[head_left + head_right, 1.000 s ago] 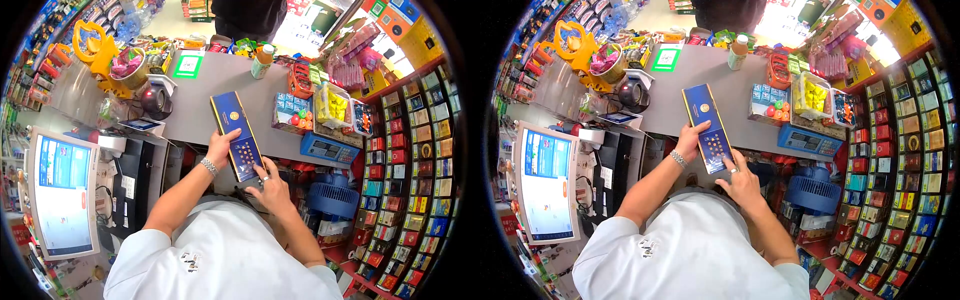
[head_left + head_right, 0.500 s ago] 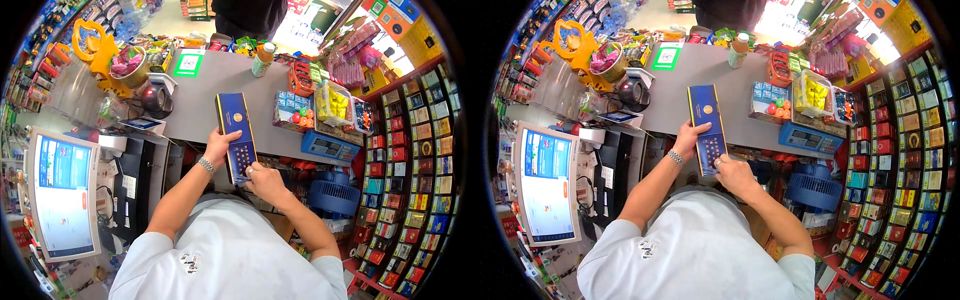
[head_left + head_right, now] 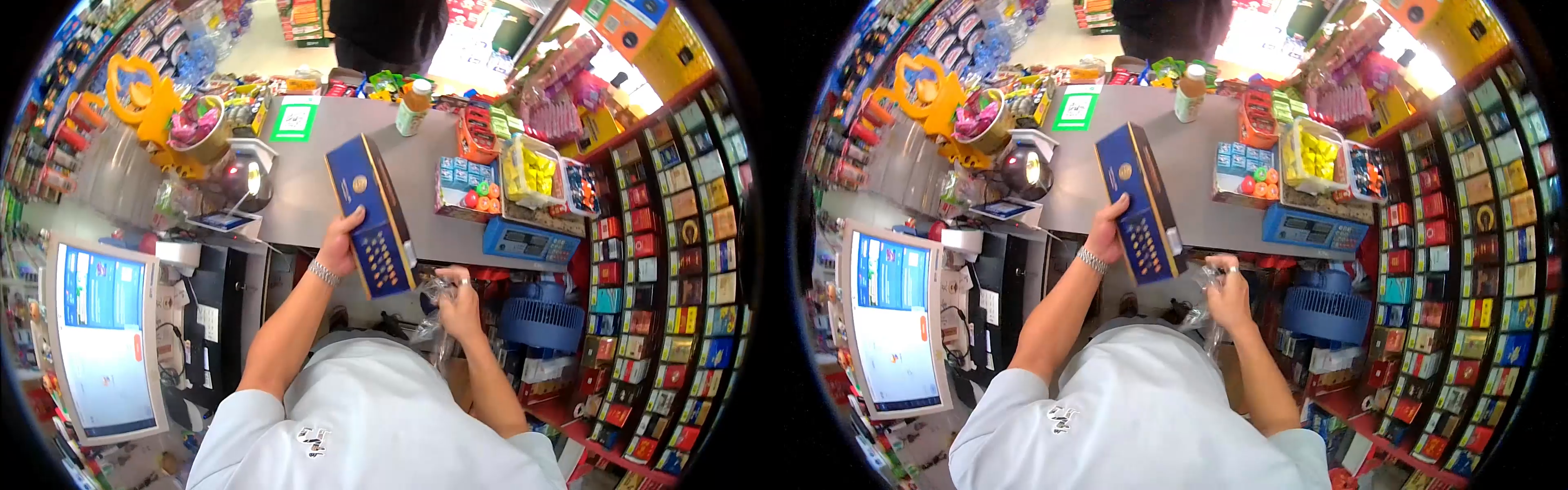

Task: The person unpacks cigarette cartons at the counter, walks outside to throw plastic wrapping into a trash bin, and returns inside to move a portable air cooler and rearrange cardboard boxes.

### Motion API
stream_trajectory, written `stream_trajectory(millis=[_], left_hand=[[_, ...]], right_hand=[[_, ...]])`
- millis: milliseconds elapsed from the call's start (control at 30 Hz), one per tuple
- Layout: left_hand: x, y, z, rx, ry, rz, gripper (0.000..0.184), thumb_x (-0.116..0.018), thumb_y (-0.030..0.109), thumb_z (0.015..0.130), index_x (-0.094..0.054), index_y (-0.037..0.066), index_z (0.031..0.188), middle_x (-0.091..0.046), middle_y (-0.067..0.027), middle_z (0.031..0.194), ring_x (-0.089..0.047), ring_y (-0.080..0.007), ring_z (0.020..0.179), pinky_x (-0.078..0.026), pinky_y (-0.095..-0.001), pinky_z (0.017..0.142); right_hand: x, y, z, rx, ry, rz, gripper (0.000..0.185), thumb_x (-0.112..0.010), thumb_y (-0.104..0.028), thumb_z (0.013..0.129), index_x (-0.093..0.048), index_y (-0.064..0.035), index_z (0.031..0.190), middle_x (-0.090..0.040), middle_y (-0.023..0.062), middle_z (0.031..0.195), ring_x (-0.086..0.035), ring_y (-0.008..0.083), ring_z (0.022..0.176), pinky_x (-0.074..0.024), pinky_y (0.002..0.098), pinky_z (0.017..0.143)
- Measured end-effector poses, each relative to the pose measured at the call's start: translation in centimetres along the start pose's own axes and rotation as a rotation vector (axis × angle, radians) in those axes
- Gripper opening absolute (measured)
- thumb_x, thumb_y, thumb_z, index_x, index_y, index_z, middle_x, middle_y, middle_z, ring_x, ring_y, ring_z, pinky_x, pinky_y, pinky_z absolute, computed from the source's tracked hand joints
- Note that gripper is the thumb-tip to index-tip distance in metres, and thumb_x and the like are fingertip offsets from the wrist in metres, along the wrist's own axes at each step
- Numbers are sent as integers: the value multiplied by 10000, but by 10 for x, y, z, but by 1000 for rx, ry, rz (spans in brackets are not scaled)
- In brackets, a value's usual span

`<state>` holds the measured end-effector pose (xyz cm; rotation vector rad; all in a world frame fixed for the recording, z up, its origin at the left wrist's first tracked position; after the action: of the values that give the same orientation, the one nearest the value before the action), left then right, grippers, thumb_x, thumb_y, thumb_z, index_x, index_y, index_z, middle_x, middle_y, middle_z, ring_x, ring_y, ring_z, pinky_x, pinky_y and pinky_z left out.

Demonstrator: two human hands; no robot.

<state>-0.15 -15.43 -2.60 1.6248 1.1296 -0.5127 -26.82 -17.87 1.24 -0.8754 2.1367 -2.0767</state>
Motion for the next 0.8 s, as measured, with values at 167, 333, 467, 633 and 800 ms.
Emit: stream_trajectory(millis=[167,333,467,633,800], left_hand=[[4,-37,-32,217,-76,27,475,-586,419,968,-566,23,1229,-687,-141,1151,-712,-242,947,-595,-395,822],[0,-53,-43,183,15,203,548,-439,525,1009,-512,99,1346,-656,-64,1183,-662,-179,1015,-555,-358,876],[-9,-53,-55,1,33,375,621,-360,600,1004,-446,143,1416,-626,-30,1183,-611,-136,1047,-523,-329,893],[3,-64,-63,50,-45,-10,445,-513,415,1012,-477,89,1313,-602,-89,1241,-600,-205,1139,-516,-406,958],[15,-33,-48,-145,111,-58,308,-530,259,1021,-492,79,1267,-650,-68,1133,-653,-189,1033,-542,-395,913]], right_hand=[[-25,3,28,-201,-334,160,517,-649,-216,909,-527,-17,1370,-651,59,967,-581,119,822,-482,257,712],[-47,-26,17,-82,-456,227,540,-660,-286,939,-518,-11,1381,-603,122,1175,-607,158,955,-503,280,809],[-60,-41,3,109,-572,114,453,-637,-222,938,-565,-74,1360,-354,180,1485,-560,283,1190,-445,372,1017],[-88,-37,10,427,-533,-162,519,-670,-201,874,-546,-52,1354,-393,177,1485,-517,388,1259,-457,433,1028],[-94,-63,29,379,-242,-341,555,-702,-246,848,-529,3,1313,-502,158,1384,-626,373,1093,-540,424,873]])
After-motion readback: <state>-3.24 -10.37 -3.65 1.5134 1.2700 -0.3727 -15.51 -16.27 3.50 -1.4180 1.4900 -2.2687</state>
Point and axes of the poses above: each hand's wrist, its own z-axis towards the middle knuckle, its own x-axis out of the back of the hand, y = z × x, the point moved 5 cm from there along z, towards the middle knuckle
